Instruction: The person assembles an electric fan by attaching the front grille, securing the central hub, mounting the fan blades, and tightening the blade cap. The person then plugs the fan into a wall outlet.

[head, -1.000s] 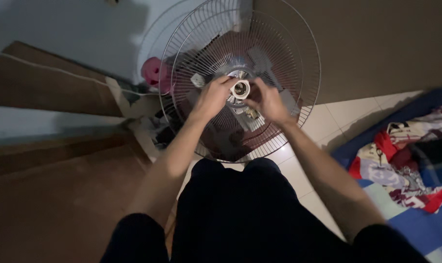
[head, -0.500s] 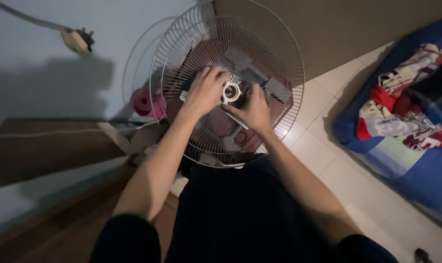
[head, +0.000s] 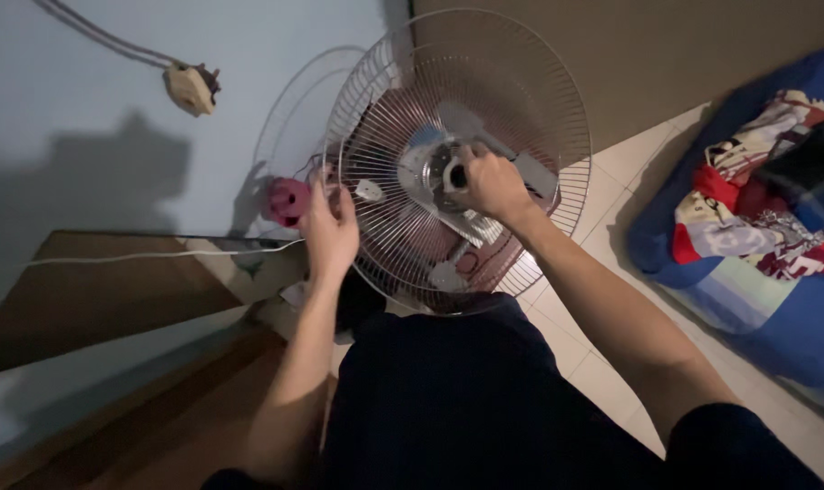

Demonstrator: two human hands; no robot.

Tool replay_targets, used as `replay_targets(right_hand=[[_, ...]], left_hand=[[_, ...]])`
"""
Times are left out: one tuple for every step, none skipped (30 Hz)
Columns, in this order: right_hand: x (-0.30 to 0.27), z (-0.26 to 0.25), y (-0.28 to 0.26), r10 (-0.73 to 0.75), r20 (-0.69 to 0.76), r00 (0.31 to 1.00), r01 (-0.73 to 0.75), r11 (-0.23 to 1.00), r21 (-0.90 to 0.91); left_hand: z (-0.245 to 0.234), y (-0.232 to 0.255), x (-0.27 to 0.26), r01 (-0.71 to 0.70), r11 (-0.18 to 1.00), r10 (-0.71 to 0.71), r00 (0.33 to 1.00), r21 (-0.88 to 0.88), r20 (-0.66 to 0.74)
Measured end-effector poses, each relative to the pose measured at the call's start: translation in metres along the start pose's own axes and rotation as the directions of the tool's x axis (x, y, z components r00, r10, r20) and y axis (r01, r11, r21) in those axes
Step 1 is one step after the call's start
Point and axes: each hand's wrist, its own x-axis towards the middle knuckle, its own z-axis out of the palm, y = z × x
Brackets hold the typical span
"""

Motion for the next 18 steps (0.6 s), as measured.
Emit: replay_targets(right_hand=[[0.005,0.002,-0.001,0.091,0.086,0.992,-0.092,0.996,0.01],[0.01,0.004,0.0,0.183,0.172,0.968,-0.187,0.982,0.01],[0.016,0.006,0.001,0.271,0.255,0.928,-0.281,0.96,0.002],[0.02,0.007,0.002,0.35,0.309,0.885,-0.369,0.93,0.003],[0.026,0.007,0.003,0.423,0.361,0.831,-0.453,0.892,-0.001],[0.031,0.007,0.004,0.49,0.411,0.769,-0.534,0.846,-0.009],[0.035,0.003,0.006,0.478,0.465,0.745,-0.564,0.823,0.058],[0.039,-0.002,0.008,0.461,0.518,0.721,-0.596,0.793,0.124],[0.04,-0.006,0.008,0.438,0.567,0.698,-0.627,0.756,0.187],[0.039,-0.012,0.008,0.473,0.594,0.65,-0.692,0.693,0.205],[0.037,-0.02,0.01,0.504,0.622,0.6,-0.751,0.623,0.219],[0.034,-0.027,0.01,0.528,0.651,0.545,-0.805,0.546,0.231],[0.035,-0.034,0.011,0.533,0.616,0.58,-0.767,0.613,0.19],[0.035,-0.043,0.015,0.532,0.583,0.614,-0.724,0.674,0.147],[0.032,-0.05,0.019,0.527,0.55,0.648,-0.677,0.729,0.101],[0.023,-0.051,0.022,0.4,0.393,0.828,-0.52,0.809,0.273],[0.009,-0.049,0.023,0.258,0.195,0.946,-0.317,0.858,0.404],[-0.003,-0.045,0.025,0.111,-0.029,0.993,-0.083,0.871,0.484]], left_hand=[[0.002,-0.005,-0.001,0.004,1.0,-0.004,1.0,-0.029,0.014],[0.003,-0.009,-0.002,0.009,0.998,-0.007,0.999,-0.059,0.031],[0.003,-0.012,-0.002,0.019,0.999,-0.017,0.999,-0.05,0.031],[0.003,-0.014,-0.002,0.03,0.999,-0.029,0.999,-0.041,0.031],[0.004,-0.015,-0.003,0.041,0.999,-0.04,0.999,-0.031,0.032],[0.004,-0.016,-0.002,0.013,0.999,-0.012,1.0,-0.041,0.025],[0.005,-0.016,-0.002,-0.014,0.999,0.015,1.0,-0.051,0.017],[0.005,-0.016,-0.001,-0.042,0.997,0.043,0.999,-0.058,0.01],[0.005,-0.015,-0.001,-0.028,0.998,0.029,1.0,-0.058,0.012],[0.006,-0.014,0.0,-0.016,0.998,0.017,1.0,-0.058,0.014],[0.006,-0.013,0.001,-0.004,0.998,0.005,1.0,-0.057,0.017],[0.006,-0.012,0.0,-0.004,0.998,0.005,1.0,-0.057,0.023],[0.005,-0.01,0.0,-0.005,0.998,0.006,1.0,-0.057,0.029],[0.002,-0.009,-0.001,-0.006,0.999,0.008,0.999,-0.054,0.036],[-0.001,-0.009,-0.002,-0.002,0.999,0.003,0.999,-0.037,0.047],[-0.001,-0.008,-0.002,0.003,1.0,-0.002,0.998,-0.022,0.06],[0.0,-0.007,-0.002,0.007,1.0,-0.006,0.997,-0.006,0.074],[-0.001,-0.007,-0.001,-0.002,1.0,0.004,0.997,-0.018,0.076]])
